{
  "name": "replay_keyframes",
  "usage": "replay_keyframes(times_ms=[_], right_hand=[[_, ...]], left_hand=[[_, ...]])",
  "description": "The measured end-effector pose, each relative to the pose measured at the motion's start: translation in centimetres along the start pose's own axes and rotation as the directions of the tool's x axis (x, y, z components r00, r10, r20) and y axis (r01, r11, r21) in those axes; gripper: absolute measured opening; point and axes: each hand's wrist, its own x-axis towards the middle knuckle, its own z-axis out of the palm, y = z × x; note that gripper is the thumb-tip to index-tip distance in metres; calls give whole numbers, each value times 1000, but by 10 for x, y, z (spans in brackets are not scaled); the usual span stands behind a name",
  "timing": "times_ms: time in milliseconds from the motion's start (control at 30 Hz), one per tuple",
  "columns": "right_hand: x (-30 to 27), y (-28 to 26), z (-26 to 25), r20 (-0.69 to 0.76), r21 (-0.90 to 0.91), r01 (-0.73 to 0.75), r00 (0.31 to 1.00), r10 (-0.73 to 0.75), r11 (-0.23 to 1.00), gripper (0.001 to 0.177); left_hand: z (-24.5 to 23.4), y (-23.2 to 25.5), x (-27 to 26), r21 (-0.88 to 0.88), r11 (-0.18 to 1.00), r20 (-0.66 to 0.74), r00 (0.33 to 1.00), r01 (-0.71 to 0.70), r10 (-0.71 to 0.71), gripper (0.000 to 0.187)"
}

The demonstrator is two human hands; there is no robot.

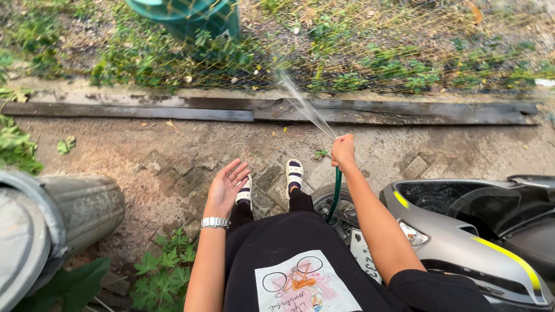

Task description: The person sprays water from a hose onto a motorcycle, focusing on the front wheel and body, then uses the hose to fill a bucket with water.

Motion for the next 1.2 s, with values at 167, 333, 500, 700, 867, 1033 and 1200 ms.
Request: replay_keyframes(times_ms=[167,333,500,700,867,1033,1200], right_hand=[[-14,-1,41,112,-71,99,990,-91,993,12],[-39,-9,80,182,-115,169,972,-146,979,12],[-76,-25,119,244,-222,296,939,-241,929,14],[-106,-37,170,325,-281,462,871,-369,841,15],[-123,-41,209,368,-333,515,842,-394,790,17],[-147,-48,237,454,-291,578,785,-422,762,19],[-171,-56,259,511,-316,612,754,-413,725,19]], left_hand=[[-28,7,-15,-48,998,-39,999,-30,28,49],[-58,16,-30,-88,995,-62,997,-55,49,50],[-80,33,-49,-34,997,-117,991,-75,70,52],[-113,44,-67,-76,990,-115,987,-117,108,53],[-141,52,-78,-107,982,-149,979,-155,138,52],[-163,57,-90,-156,967,-163,971,-199,174,51],[-177,56,-96,-149,965,-184,964,-218,190,52]])
